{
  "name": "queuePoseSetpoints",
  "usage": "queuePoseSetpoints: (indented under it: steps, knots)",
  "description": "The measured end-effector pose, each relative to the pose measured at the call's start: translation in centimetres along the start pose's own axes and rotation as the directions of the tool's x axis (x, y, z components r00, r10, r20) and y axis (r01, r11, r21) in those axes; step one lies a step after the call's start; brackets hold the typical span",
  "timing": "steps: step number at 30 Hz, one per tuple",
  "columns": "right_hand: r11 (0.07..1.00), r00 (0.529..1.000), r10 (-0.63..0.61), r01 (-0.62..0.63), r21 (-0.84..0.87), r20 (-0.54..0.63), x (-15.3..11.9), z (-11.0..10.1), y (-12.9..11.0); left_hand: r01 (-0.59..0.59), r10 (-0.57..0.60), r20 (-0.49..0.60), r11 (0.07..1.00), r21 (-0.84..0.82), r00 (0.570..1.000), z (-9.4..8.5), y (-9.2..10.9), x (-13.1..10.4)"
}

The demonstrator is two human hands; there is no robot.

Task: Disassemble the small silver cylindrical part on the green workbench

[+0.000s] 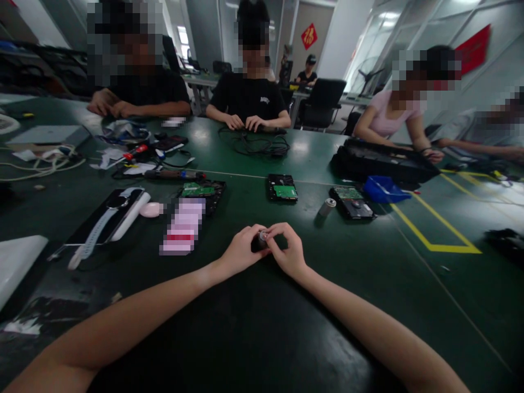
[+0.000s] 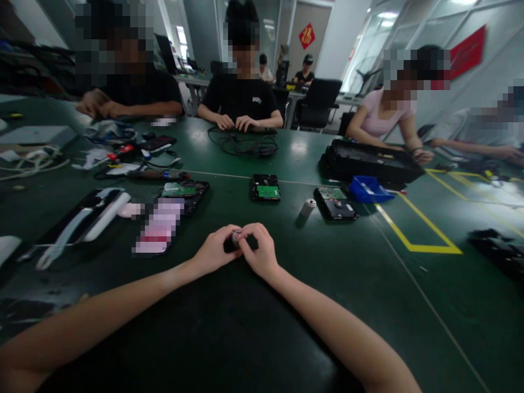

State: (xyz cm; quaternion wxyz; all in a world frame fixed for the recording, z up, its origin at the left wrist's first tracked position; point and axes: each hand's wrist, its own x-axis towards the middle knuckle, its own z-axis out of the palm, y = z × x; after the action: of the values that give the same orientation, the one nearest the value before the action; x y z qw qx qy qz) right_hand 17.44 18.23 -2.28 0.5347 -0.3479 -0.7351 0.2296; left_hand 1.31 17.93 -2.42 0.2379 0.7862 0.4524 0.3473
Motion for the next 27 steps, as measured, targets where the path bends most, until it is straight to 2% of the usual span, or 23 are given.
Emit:
queuePoseSetpoints:
  steps: [5,15,20,27]
  knots:
    - [1.0,1.0,0.013,-0.013,-0.028,0.003,-0.21,0.16,0.06,0.014,-0.014,-0.011,1.0,-0.006,1.0,-0.02,0.41,-0.04]
    - [0.992,0.995,-0.092,0.094,-0.082,0.028,-0.18,0.48,0.12,-0.002,0.002,-0.005,1.0,-0.005,1.0,0.17,0.03,0.04]
    - [0.994,0.996,-0.076,0.079,-0.081,0.036,-0.04,0.4,0.11,0.048,-0.048,0.043,0.999,0.002,0.998,0.06,0.1,0.25]
    - [0.996,0.998,-0.004,0.009,-0.087,0.061,0.08,0.1,-0.08,0.061,-0.061,0.032,0.998,-0.022,0.998,0.12,-0.11,0.42]
